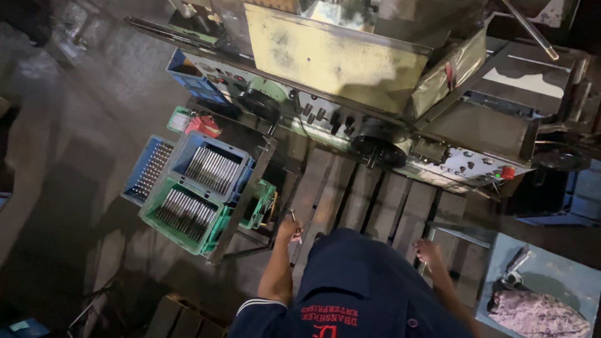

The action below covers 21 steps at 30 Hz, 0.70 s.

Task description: The person repeatedly picks up small cylindrical metal rods from a green bin, inserts them into a lathe chuck, operates the machine to machine the rods, and then removes the finished pieces. The process is repeated multiple times throughout the clip.

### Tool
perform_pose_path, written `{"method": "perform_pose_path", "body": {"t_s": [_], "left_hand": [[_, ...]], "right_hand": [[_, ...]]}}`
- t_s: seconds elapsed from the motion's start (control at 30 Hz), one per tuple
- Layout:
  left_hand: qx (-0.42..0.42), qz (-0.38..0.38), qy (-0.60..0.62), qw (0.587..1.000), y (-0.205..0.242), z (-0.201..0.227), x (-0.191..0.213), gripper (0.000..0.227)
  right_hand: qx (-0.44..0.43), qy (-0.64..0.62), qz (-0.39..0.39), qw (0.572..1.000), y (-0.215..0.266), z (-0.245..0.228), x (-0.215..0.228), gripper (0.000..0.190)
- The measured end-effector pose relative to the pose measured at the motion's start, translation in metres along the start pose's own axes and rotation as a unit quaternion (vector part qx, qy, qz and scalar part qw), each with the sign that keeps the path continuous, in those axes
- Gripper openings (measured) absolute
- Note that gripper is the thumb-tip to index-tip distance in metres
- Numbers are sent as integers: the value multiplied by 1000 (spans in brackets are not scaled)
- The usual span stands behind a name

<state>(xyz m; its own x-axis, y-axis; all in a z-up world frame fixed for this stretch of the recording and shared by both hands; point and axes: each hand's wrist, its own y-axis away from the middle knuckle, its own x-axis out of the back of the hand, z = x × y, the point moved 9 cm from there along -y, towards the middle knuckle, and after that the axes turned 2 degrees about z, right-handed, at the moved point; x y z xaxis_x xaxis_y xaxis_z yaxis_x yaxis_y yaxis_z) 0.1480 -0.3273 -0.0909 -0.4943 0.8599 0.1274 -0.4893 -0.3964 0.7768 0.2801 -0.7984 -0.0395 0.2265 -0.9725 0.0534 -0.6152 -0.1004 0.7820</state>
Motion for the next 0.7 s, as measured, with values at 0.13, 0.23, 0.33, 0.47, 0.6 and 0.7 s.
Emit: {"method": "perform_pose_path", "body": {"t_s": [0.13,0.23,0.33,0.47,0.6,0.7], "left_hand": [[-9,8,-25,1000,6,18,-2,18],[-38,20,-11,999,16,45,-6,15],[-148,-47,50,987,23,96,-29,21],[-271,-92,80,955,31,193,-57,27],[-375,-167,98,907,50,332,-114,27],[-470,-244,102,842,78,449,-151,27]], "right_hand": [[96,69,57,991,-2,-50,9,32],[184,101,115,971,6,-101,20,34],[271,90,168,944,11,-156,47,36],[410,-471,-251,740,19,-265,64,38],[644,4,136,753,60,-343,130,25],[633,105,270,718,41,-410,143,17]]}}
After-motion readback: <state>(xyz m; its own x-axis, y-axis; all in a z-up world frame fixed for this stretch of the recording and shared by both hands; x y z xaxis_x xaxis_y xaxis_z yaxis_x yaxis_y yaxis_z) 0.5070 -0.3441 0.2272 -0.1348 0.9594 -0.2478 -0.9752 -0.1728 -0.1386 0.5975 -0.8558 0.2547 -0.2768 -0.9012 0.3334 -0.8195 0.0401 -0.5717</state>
